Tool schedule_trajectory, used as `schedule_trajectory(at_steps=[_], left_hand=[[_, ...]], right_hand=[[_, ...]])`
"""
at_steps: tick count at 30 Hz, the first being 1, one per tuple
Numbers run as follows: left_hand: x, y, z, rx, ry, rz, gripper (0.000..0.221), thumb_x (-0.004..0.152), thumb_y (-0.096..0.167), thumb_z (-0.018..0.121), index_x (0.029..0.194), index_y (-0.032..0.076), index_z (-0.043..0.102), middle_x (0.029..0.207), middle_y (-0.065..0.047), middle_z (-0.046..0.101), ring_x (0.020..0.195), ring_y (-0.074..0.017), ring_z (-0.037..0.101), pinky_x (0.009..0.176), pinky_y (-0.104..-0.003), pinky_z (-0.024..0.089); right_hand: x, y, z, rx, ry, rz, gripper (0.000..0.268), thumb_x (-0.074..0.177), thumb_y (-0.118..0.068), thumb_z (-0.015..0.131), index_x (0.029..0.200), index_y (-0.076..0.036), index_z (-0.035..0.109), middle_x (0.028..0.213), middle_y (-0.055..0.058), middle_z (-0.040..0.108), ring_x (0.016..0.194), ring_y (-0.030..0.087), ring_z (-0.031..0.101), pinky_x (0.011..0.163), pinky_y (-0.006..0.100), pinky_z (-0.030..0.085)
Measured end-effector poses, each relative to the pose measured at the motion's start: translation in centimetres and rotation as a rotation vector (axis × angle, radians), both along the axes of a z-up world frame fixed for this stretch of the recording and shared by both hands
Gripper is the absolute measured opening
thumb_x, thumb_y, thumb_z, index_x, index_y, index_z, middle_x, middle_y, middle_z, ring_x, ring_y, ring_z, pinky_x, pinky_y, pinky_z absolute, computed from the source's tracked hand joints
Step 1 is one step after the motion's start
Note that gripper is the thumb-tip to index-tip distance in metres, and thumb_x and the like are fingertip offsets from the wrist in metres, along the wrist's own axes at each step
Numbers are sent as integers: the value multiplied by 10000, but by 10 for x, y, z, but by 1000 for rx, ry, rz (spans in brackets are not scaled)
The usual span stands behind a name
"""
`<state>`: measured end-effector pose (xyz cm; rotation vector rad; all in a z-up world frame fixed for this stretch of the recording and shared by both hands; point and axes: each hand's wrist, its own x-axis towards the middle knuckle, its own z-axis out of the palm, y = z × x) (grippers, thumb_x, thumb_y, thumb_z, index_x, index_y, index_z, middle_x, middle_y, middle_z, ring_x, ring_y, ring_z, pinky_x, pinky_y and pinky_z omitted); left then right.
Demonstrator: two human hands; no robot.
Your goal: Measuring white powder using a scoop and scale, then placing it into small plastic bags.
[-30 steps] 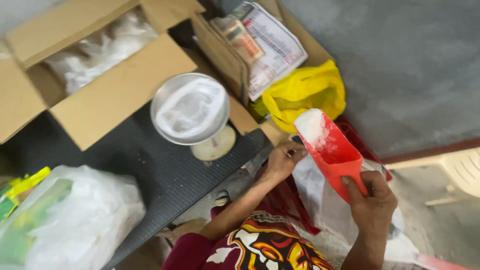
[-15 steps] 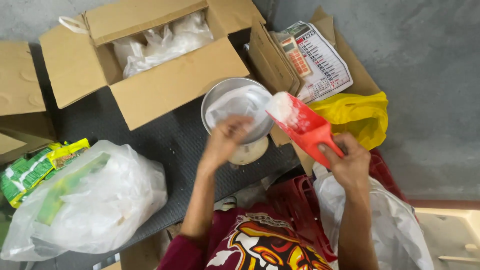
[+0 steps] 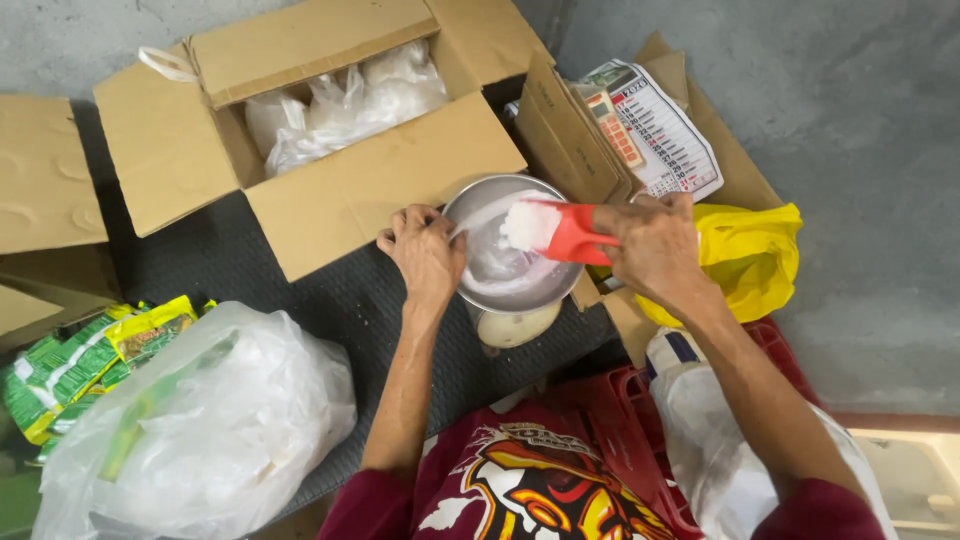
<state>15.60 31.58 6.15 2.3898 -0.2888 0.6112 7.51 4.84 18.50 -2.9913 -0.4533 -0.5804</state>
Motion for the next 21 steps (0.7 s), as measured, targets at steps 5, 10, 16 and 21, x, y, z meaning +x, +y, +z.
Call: schedule_trajectory(at_steps=[5, 10, 16, 21], left_hand=[[3, -8, -2, -68, -12, 48, 177, 720, 192, 840, 839, 73, 782, 1072, -65, 653, 1148, -310, 532, 994, -585, 303], [2, -11, -4, -96, 16, 31, 177, 699, 190, 830, 809, 67, 765, 1091, -63, 653, 1186, -320, 525, 1024, -621, 271], [0, -11, -3, -127, 48, 41, 218, 732, 223, 837, 806, 41, 743, 1109, -90, 641, 1207, -339, 517, 1022, -673, 249], [-1, -9, -5, -141, 73, 41, 228, 742, 222, 824, 849, 32, 757, 1125, -91, 647, 1207, -344, 515, 1023, -677, 257]], right_hand=[[9, 28, 22, -232, -54, 157, 219, 797, -111, 690, 989, -200, 747, 774, -14, 670, 842, 188, 629, 902, 454, 385], [11, 59, 40, -477, -81, 257, 84, 798, -151, 667, 861, -188, 709, 716, -36, 628, 829, 182, 611, 943, 512, 396], [19, 68, 48, -606, -104, 320, 60, 797, -164, 669, 843, -193, 694, 726, -28, 616, 839, 188, 609, 929, 518, 392], [15, 70, 55, -618, -52, 318, 75, 800, -160, 668, 855, -205, 691, 716, -36, 609, 835, 181, 607, 934, 510, 385]])
